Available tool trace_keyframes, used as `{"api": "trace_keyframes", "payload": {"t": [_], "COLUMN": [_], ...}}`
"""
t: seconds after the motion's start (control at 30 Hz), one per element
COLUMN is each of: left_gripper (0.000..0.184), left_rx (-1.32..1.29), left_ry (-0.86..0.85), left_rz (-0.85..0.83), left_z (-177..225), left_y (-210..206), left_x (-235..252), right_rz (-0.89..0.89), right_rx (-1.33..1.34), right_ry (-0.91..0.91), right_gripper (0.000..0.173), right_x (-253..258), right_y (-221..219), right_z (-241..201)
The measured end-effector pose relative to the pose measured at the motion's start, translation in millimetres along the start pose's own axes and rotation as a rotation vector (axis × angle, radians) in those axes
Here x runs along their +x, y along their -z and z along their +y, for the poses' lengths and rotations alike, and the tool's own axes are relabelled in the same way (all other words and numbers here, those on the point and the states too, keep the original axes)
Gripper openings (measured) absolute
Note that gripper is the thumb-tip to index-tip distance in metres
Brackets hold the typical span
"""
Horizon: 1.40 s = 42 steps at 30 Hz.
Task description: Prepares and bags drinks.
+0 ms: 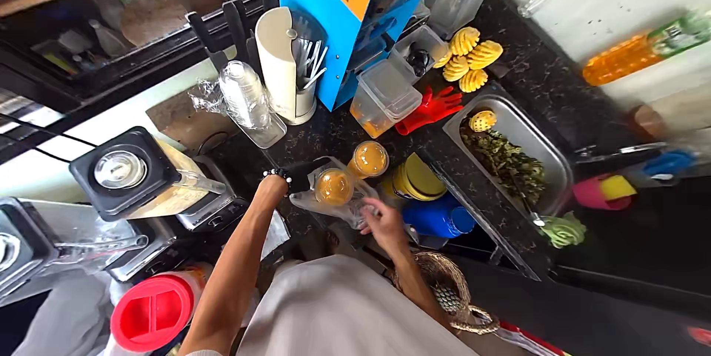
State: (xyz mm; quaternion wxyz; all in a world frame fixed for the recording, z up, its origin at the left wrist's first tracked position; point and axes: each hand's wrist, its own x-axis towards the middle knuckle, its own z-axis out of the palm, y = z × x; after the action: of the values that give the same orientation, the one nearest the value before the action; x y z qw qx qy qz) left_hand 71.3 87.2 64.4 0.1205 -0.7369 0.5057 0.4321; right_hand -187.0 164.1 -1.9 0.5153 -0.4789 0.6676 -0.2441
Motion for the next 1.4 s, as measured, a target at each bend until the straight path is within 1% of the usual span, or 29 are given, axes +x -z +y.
{"api": "trace_keyframes", "payload": {"t": [0.03, 0.1, 0.13, 0.2, 0.23, 0.3, 0.33, 0.37, 0.4, 0.47, 0.5, 0.53, 0.6, 0.67, 0.7, 0.77, 0.83, 0.93, 1.0, 1.07, 1.13, 1.2, 1.27, 1.33, 1.37, 1.4], "left_gripper": [0.029, 0.028, 0.027, 0.025, 0.024, 0.025, 0.026, 0.031, 0.037, 0.046, 0.048, 0.047, 0.043, 0.042, 0.042, 0.042, 0.043, 0.036, 0.026, 0.012, 0.010, 0.015, 0.015, 0.012, 0.015, 0.025], "left_rx": [-0.018, -0.037, -0.046, -0.082, -0.128, -0.224, -0.202, -0.133, -0.116, -0.235, -0.317, -0.418, -0.570, -0.606, -0.611, -0.627, -0.642, -0.750, -0.930, -1.074, -1.068, -1.015, -1.000, -1.011, -1.034, -1.048], "left_ry": [-0.012, -0.077, -0.096, -0.171, -0.237, -0.431, -0.556, -0.627, -0.604, -0.419, -0.359, -0.350, -0.414, -0.458, -0.466, -0.491, -0.504, -0.573, -0.602, -0.580, -0.536, -0.512, -0.530, -0.580, -0.619, -0.666], "left_rz": [0.032, 0.126, 0.165, 0.285, 0.370, 0.540, 0.613, 0.662, 0.700, 0.687, 0.674, 0.659, 0.632, 0.603, 0.584, 0.569, 0.566, 0.582, 0.514, 0.422, 0.394, 0.381, 0.354, 0.317, 0.284, 0.233], "left_z": [5.1, 10.7, 12.5, 5.3, -4.3, -24.9, -29.4, -23.8, -15.3, -11.4, -14.2, -18.4, -27.0, -33.9, -37.5, -44.5, -50.4, -48.3, -40.2, -32.7, -28.5, -24.5, -17.6, -8.2, -3.7, 0.1], "left_y": [7.6, 17.1, 20.9, 21.1, 18.1, 7.2, 4.0, 6.8, 9.1, -1.5, -9.9, -18.7, -34.2, -42.3, -44.8, -49.6, -50.8, -47.8, -37.5, -26.9, -19.8, -17.0, -12.7, -7.8, -6.3, -4.8], "left_x": [-9.0, -22.1, -30.2, -49.0, -58.7, -65.1, -55.8, -44.5, -32.7, -21.4, -20.1, -20.9, -24.4, -27.3, -27.5, -26.4, -24.1, -17.0, -14.8, -13.6, -7.8, -1.5, -0.4, -8.1, -14.6, -21.4], "right_rz": [0.029, 0.023, 0.003, -0.071, -0.094, -0.106, -0.088, -0.046, -0.007, -0.008, -0.039, -0.076, -0.044, 0.058, 0.107, 0.170, 0.199, 0.254, 0.276, 0.239, 0.189, 0.130, 0.065, -0.036, -0.098, -0.153], "right_rx": [-0.025, -0.119, -0.206, -0.436, -0.565, -0.756, -0.780, -0.763, -0.706, -0.559, -0.507, -0.466, -0.395, -0.330, -0.318, -0.330, -0.350, -0.388, -0.388, -0.378, -0.339, -0.325, -0.382, -0.563, -0.657, -0.731], "right_ry": [0.055, 0.121, 0.144, 0.187, 0.225, 0.315, 0.383, 0.452, 0.494, 0.509, 0.497, 0.449, 0.378, 0.350, 0.345, 0.364, 0.386, 0.506, 0.710, 0.892, 1.001, 1.038, 1.006, 0.896, 0.837, 0.779], "right_gripper": [0.033, 0.029, 0.028, 0.032, 0.037, 0.057, 0.059, 0.054, 0.047, 0.040, 0.041, 0.046, 0.056, 0.057, 0.053, 0.040, 0.032, 0.031, 0.032, 0.031, 0.030, 0.024, 0.020, 0.023, 0.026, 0.026], "right_x": [-7.4, -19.0, -23.8, -32.9, -36.2, -37.6, -31.0, -16.4, 6.3, 74.5, 115.7, 155.2, 212.5, 243.3, 251.6, 259.4, 256.7, 231.1, 185.4, 121.0, 62.3, 25.5, 20.9, 39.3, 52.5, 63.3], "right_y": [12.0, 34.7, 44.7, 66.0, 77.1, 96.8, 100.2, 96.8, 85.8, 47.6, 24.7, 2.0, -37.9, -66.1, -76.0, -86.6, -89.1, -72.8, -40.2, 3.6, 40.7, 52.9, 33.1, -5.2, -25.7, -43.6], "right_z": [-19.0, -51.8, -65.3, -89.6, -100.6, -123.5, -135.0, -147.6, -160.4, -177.5, -179.6, -182.4, -182.5, -181.2, -180.7, -178.5, -178.2, -184.0, -191.6, -200.2, -199.3, -183.1, -156.8, -128.5, -115.2, -104.6]}}
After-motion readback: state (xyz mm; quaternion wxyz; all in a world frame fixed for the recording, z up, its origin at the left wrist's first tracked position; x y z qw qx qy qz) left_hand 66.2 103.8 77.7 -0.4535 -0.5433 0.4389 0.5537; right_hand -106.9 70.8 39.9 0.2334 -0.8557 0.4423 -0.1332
